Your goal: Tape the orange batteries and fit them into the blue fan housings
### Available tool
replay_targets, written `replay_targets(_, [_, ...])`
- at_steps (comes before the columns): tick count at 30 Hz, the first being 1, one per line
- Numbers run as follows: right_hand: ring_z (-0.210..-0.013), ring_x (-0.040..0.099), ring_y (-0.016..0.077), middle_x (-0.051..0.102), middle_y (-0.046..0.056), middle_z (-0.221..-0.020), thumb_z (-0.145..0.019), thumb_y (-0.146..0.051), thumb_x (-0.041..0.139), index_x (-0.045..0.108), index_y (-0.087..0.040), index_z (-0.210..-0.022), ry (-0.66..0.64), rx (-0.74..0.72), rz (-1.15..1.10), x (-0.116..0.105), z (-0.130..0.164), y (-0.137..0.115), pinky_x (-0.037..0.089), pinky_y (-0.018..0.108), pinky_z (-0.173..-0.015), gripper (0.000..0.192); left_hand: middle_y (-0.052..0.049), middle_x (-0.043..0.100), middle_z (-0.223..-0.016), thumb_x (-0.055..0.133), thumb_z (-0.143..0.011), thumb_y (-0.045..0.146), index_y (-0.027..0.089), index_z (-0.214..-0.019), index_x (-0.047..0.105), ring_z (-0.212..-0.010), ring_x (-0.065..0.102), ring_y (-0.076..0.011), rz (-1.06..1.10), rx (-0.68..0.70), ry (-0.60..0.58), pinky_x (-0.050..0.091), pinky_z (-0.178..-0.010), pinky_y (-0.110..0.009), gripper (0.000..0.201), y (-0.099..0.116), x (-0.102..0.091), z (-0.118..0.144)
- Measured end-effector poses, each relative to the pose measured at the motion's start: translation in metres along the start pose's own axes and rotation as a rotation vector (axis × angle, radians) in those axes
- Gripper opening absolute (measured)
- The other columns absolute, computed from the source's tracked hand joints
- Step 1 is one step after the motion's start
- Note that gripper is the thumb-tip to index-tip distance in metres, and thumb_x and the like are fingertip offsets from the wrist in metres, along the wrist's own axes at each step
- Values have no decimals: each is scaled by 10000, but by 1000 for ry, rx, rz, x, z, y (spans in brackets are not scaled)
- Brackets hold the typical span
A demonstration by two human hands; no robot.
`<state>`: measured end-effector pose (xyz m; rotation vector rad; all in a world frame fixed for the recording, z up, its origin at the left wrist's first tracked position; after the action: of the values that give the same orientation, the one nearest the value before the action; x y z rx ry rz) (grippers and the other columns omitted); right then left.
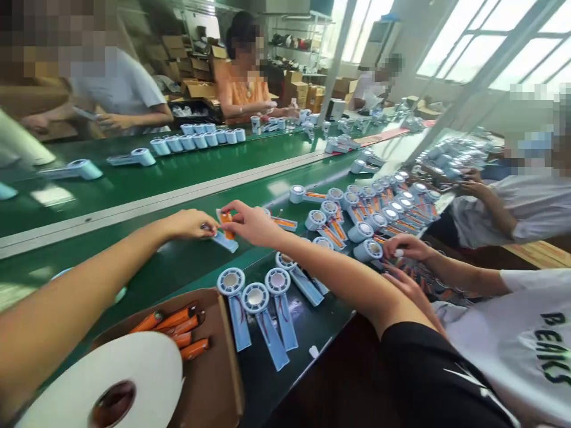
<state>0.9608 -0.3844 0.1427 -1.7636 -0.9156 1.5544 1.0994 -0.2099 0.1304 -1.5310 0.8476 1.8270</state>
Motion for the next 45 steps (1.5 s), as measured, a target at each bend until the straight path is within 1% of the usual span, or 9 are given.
replay_targets(4, [-785,733,189,837,-7,-879,-1029,-257,736,668,-223,-1366,-53,15,374,14,-9,3,434,269,-757,345,-54,675,-1422,680,-1062,492,169,-1319,718,-1212,704,-287,38,-75,-33,618,-1047,-449,414,-8,2,-5])
replay_targets(11, [-1050,793,309,844,121,-1121,-1131,-408,582,591,-260,-1561,-235,108,829,25,-12,-3,480,300,-782,455,-115,691,-1390,740,-1038,449,180,-1382,674,-1207,706,-285,67,-91,-79,636,-1024,-499,441,11,1,-24])
replay_targets(21, [-1188,771,369,808,178,-1276,-1111,-460,592,727,-286,-1452,-373,115,911,36,-24,2,555,386,-886,406,-100,755,-1310,693,-1069,458,201,-1251,748,-1218,722,-262,61,-161,-132,604,-1087,-500,320,29,-6,-33])
replay_targets(24, [-1124,779,318,842,145,-1179,-1073,-479,678,823,-230,-1272,-414,82,854,29,-36,3,537,343,-884,350,-105,760,-1327,670,-1073,493,200,-1269,749,-1230,720,-264,45,-169,-128,593,-1096,-502,362,30,-7,-35])
replay_targets(29, [-1021,754,161,855,46,-1159,-1168,-369,479,798,-224,-1340,-254,75,769,-38,-45,16,508,246,-912,390,-98,797,-1334,634,-1018,526,276,-1266,788,-1251,727,-300,-11,-211,-113,577,-1051,-398,384,37,-8,-37])
replay_targets(33, [-1267,711,296,798,170,-1334,-1141,-257,414,719,-120,-1460,-3,257,906,-130,-39,53,517,386,-1076,462,-137,811,-1280,643,-899,764,272,-1203,816,-1225,736,-366,-39,-204,-158,588,-990,-396,604,56,-8,-38])
replay_targets(37, [-1340,682,348,738,212,-1432,-1101,-290,599,707,-120,-1466,-13,488,1002,-201,-30,98,540,476,-1144,417,-199,814,-1215,658,-866,799,241,-1085,851,-1166,753,-434,-63,-204,-208,607,-918,-449,630,67,-11,-41])
replay_targets(40, [-1284,702,289,706,140,-1445,-1080,-418,706,713,-189,-1388,-139,602,1012,-221,-30,128,585,522,-1124,383,-196,822,-1179,637,-890,781,252,-1022,860,-1100,769,-427,-68,-207,-232,608,-864,-446,590,67,-12,-45])
replay_targets(45, [-1226,719,276,750,108,-1349,-1047,-432,748,743,-185,-1318,-307,626,966,-216,-42,159,582,492,-1093,367,-182,825,-1185,615,-877,806,265,-1026,860,-1073,769,-419,-81,-225,-268,598,-851,-441,612,66,-12,-52])
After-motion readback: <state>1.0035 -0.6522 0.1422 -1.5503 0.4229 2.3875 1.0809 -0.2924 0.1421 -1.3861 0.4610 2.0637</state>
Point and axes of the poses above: each hand's wrist, its own z-axis away from the middle knuckle, its own x-axis out of the palm, y = z × x, the point moved 2 cm from there along -z, towards the middle knuckle
